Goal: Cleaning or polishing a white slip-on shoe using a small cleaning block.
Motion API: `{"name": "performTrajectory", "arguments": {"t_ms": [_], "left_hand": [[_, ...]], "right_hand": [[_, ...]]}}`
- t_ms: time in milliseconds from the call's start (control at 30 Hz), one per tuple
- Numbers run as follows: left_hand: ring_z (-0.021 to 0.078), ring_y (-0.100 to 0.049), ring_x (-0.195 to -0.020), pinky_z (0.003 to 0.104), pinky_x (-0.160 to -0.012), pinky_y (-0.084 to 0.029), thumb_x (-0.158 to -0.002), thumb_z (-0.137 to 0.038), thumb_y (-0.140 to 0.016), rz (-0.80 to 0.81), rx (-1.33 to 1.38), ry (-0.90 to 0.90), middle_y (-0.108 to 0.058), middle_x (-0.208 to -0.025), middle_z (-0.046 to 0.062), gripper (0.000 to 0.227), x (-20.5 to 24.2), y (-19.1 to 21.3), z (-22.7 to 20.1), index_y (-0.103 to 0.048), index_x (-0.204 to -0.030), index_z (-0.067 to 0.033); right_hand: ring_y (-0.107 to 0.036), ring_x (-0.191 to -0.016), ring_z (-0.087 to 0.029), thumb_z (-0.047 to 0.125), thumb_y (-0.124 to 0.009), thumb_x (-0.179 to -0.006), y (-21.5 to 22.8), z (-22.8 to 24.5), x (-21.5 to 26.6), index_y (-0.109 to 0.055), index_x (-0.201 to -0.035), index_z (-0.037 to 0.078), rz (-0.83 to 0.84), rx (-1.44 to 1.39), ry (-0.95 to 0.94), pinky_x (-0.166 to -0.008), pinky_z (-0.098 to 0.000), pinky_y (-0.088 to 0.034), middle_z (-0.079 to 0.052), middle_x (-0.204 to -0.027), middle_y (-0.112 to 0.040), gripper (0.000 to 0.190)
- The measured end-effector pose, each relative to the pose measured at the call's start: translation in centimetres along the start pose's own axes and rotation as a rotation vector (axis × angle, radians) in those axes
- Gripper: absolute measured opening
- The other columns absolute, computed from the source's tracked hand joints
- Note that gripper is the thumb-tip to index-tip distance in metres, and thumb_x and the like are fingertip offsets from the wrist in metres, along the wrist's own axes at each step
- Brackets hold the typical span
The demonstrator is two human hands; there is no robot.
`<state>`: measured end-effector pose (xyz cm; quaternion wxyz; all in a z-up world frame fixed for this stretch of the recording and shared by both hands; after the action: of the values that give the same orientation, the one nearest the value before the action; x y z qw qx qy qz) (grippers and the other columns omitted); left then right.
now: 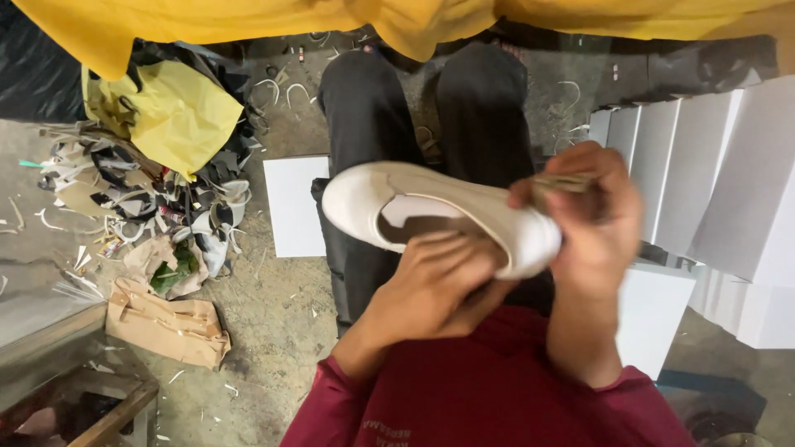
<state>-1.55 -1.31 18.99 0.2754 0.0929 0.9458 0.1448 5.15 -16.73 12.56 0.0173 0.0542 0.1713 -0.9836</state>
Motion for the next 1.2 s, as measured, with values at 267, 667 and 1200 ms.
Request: {"name": "performTrajectory", "arguments": {"t_ms": [267,667,1200], "left_hand": [[0.0258,-0.064,-0.083,0.058,-0.124,-0.025,-0.084,-0.006,-0.081,0.175,0.226,0.079,-0.066,-0.089,0.008,0.019,1.9,2.5,2.8,-0.065,-0.093,-0.0004],[0.0448,-0.065,-0.087,0.058,-0.077,-0.054,-0.092,-0.021,-0.076,-0.110,0.057,0.568,-0.064,-0.096,0.021,0.031,9.3,1.2,5.9,-0.061,-0.110,-0.0012],[0.0389,-0.069,-0.114,0.056,-0.105,-0.045,-0.100,-0.044,-0.071,-0.681,1.720,1.218,-0.071,-0.122,0.025,0.055,10.3,-7.9,18.2,-0.067,-0.126,0.0048]], "right_hand": [[-0.066,-0.087,-0.028,0.025,-0.065,-0.094,2.7,0.3,1.2,-0.051,-0.106,0.008,-0.001,0.021,-0.064,-0.081,-0.0367,-0.062,-0.008,-0.100,-0.055,0.025],[-0.070,-0.093,-0.039,0.001,-0.059,-0.102,0.9,-8.2,3.7,-0.052,-0.113,-0.016,0.245,0.262,-0.170,-0.081,-0.0421,-0.057,-0.025,-0.104,-0.055,0.022],[-0.069,-0.103,-0.030,0.026,-0.068,-0.100,3.5,-12.3,4.6,-0.051,-0.117,-0.003,-0.037,0.071,-0.397,-0.084,-0.0368,-0.060,-0.017,-0.101,-0.062,0.037]]}}
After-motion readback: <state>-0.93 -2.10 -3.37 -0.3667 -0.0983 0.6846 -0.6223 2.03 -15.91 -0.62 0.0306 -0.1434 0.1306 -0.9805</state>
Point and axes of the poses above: each hand's wrist, its own x-axis away from the middle knuckle, its own y-axis out of the back of the hand, z = x × y, the point moved 8 cm from there along -x, towards the middle knuckle
